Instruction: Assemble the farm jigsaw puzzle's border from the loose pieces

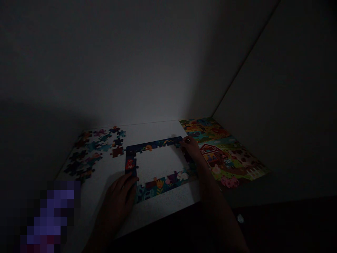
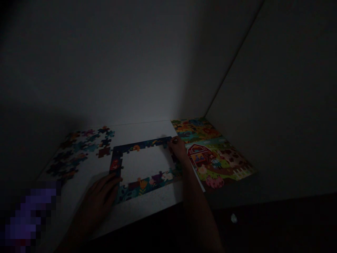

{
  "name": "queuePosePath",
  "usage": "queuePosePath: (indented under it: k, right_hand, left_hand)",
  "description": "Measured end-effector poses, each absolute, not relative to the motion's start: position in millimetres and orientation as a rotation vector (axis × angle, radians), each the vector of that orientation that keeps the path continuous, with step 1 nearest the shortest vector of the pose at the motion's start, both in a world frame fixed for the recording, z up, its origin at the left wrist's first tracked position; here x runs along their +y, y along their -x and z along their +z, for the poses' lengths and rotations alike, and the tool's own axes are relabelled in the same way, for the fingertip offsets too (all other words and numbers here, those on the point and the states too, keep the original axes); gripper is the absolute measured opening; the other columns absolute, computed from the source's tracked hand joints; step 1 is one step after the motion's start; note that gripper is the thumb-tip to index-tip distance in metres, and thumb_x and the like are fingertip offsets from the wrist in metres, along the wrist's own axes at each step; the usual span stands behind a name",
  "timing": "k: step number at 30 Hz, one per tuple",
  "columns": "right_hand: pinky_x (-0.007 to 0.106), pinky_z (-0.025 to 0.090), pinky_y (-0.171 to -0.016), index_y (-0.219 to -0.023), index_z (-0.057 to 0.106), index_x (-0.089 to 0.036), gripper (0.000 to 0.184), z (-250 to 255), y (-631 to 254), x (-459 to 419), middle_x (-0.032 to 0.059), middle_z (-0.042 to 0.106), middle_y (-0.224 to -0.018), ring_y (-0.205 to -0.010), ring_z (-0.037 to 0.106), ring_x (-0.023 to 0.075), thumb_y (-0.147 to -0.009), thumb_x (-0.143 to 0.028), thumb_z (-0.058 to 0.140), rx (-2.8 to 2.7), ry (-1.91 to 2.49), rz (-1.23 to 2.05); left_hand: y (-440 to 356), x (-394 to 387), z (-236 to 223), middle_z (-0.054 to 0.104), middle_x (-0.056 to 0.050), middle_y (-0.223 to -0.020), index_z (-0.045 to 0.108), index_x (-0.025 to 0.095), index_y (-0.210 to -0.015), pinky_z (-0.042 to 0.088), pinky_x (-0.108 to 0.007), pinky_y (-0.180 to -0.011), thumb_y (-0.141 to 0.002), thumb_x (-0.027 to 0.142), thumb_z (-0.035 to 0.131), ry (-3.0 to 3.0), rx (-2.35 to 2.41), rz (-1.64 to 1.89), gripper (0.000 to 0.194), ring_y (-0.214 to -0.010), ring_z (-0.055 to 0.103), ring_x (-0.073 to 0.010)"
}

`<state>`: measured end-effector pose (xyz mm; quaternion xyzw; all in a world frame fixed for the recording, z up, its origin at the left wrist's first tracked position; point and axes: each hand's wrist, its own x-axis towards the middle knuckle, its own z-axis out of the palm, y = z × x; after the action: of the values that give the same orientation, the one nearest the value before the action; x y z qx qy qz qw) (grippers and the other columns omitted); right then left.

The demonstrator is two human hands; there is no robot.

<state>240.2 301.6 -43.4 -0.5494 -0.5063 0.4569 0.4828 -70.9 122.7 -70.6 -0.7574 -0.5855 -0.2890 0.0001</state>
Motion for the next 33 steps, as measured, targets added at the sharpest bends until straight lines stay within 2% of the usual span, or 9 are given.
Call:
queuePosePath:
  k: [4,9,17,21,25,30,33]
  right_hand:
    - [0.024,0.040,-0.041,-0.088,0.046,-0.024,0.045,-39,-240,300,-0.0059,0.059,-0.061,-0.045,0.051,0.0127,-0.059,-0.044,0.073,-1.112,1.301,1.147]
    - [0.026,0.047,-0.052,-0.111,0.054,-0.025,0.058,-36,-242,302,-0.0035,0.065,-0.068,-0.061,0.061,0.0176,-0.058,-0.038,0.074,-1.025,1.243,1.142]
    - [0.026,0.045,-0.048,-0.106,0.061,-0.020,0.052,-43,-245,305,-0.0023,0.065,-0.063,-0.050,0.057,0.0147,-0.061,-0.043,0.071,-1.116,1.291,1.141]
    - [0.024,0.043,-0.050,-0.108,0.063,-0.020,0.049,-49,-245,307,-0.0024,0.064,-0.066,-0.056,0.057,0.0137,-0.063,-0.039,0.069,-1.224,1.270,1.070]
    - [0.023,0.042,-0.053,-0.102,0.062,-0.022,0.044,-52,-243,308,-0.0028,0.065,-0.074,-0.061,0.057,0.0130,-0.059,-0.029,0.069,-1.246,1.189,1.138]
    - [0.020,0.036,-0.047,-0.098,0.058,-0.022,0.040,-49,-241,304,-0.0065,0.061,-0.069,-0.051,0.047,0.0092,-0.059,-0.026,0.066,-1.290,1.130,1.200]
    - [0.021,0.036,-0.047,-0.092,0.057,-0.021,0.034,-47,-242,303,-0.0063,0.060,-0.068,-0.050,0.047,0.0091,-0.059,-0.025,0.064,-1.280,1.179,1.182]
  left_hand:
    - [72,123,-71,0.064,-0.007,-0.123,0.068,0.027,-0.112,0.052,-0.048,-0.093,-0.095,0.034,0.041,2.374,-1.830,-0.903,0.032,-0.111,0.060,-0.0275]
    - [72,123,-73,0.064,-0.006,-0.123,0.067,0.028,-0.112,0.053,-0.048,-0.093,-0.095,0.035,0.042,2.359,-1.831,-0.914,0.031,-0.111,0.060,-0.0269]
    - [72,124,-70,0.064,-0.007,-0.124,0.067,0.025,-0.113,0.053,-0.047,-0.093,-0.096,0.033,0.041,2.385,-1.808,-0.869,0.032,-0.111,0.061,-0.0270]
    - [72,123,-69,0.064,-0.006,-0.125,0.067,0.026,-0.114,0.052,-0.047,-0.095,-0.095,0.035,0.042,2.385,-1.825,-0.879,0.032,-0.112,0.061,-0.0265]
    - [73,123,-73,0.064,-0.005,-0.125,0.068,0.028,-0.113,0.052,-0.046,-0.095,-0.095,0.034,0.042,2.366,-1.842,-0.895,0.032,-0.112,0.060,-0.0264]
    - [74,124,-76,0.063,-0.006,-0.126,0.068,0.028,-0.113,0.052,-0.047,-0.095,-0.095,0.035,0.042,2.377,-1.861,-0.852,0.032,-0.113,0.060,-0.0272]
    - [74,123,-75,0.063,-0.007,-0.126,0.068,0.027,-0.113,0.051,-0.047,-0.095,-0.095,0.036,0.042,2.378,-1.851,-0.856,0.033,-0.113,0.060,-0.0273]
